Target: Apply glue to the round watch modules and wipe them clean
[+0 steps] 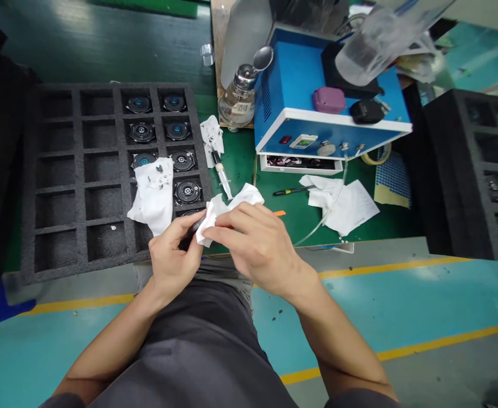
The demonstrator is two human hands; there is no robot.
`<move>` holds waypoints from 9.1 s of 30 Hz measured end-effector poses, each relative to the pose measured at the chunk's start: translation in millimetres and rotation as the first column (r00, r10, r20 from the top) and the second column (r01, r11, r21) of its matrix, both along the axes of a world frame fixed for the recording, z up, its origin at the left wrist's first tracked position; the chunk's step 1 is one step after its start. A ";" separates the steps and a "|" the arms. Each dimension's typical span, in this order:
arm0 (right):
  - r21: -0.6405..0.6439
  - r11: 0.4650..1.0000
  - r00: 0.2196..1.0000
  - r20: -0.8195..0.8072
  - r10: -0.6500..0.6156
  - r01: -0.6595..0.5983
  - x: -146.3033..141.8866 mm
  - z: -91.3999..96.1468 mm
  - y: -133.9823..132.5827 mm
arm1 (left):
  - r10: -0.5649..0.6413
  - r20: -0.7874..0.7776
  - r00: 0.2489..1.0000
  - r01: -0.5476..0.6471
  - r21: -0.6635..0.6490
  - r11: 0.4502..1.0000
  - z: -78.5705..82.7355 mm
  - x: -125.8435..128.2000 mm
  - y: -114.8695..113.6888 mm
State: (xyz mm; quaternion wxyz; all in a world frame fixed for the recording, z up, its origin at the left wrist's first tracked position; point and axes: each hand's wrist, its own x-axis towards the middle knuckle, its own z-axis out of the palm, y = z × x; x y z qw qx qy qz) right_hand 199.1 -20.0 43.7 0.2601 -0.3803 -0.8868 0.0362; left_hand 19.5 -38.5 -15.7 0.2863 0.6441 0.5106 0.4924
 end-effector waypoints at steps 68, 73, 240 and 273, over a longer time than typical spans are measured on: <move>0.288 0.953 0.989 0.081 -0.125 0.097 -18.9 13.0 14.9 | 0.272 0.859 0.434 0.557 -0.493 0.668 27.8 -38.2 29.4; 0.280 0.956 0.990 0.086 -0.113 0.085 -18.8 13.3 14.4 | 0.274 0.851 0.448 0.547 -0.503 0.669 27.5 -37.3 28.9; -0.107 0.754 0.758 0.186 -0.626 0.648 -7.4 35.7 250.7 | 0.142 0.916 0.375 0.551 -0.344 0.761 12.6 -0.8 30.5; -0.304 0.935 0.955 -0.172 -0.243 0.183 -35.4 -1.5 49.0 | 0.092 0.887 0.452 0.495 -0.335 0.802 17.1 7.7 32.4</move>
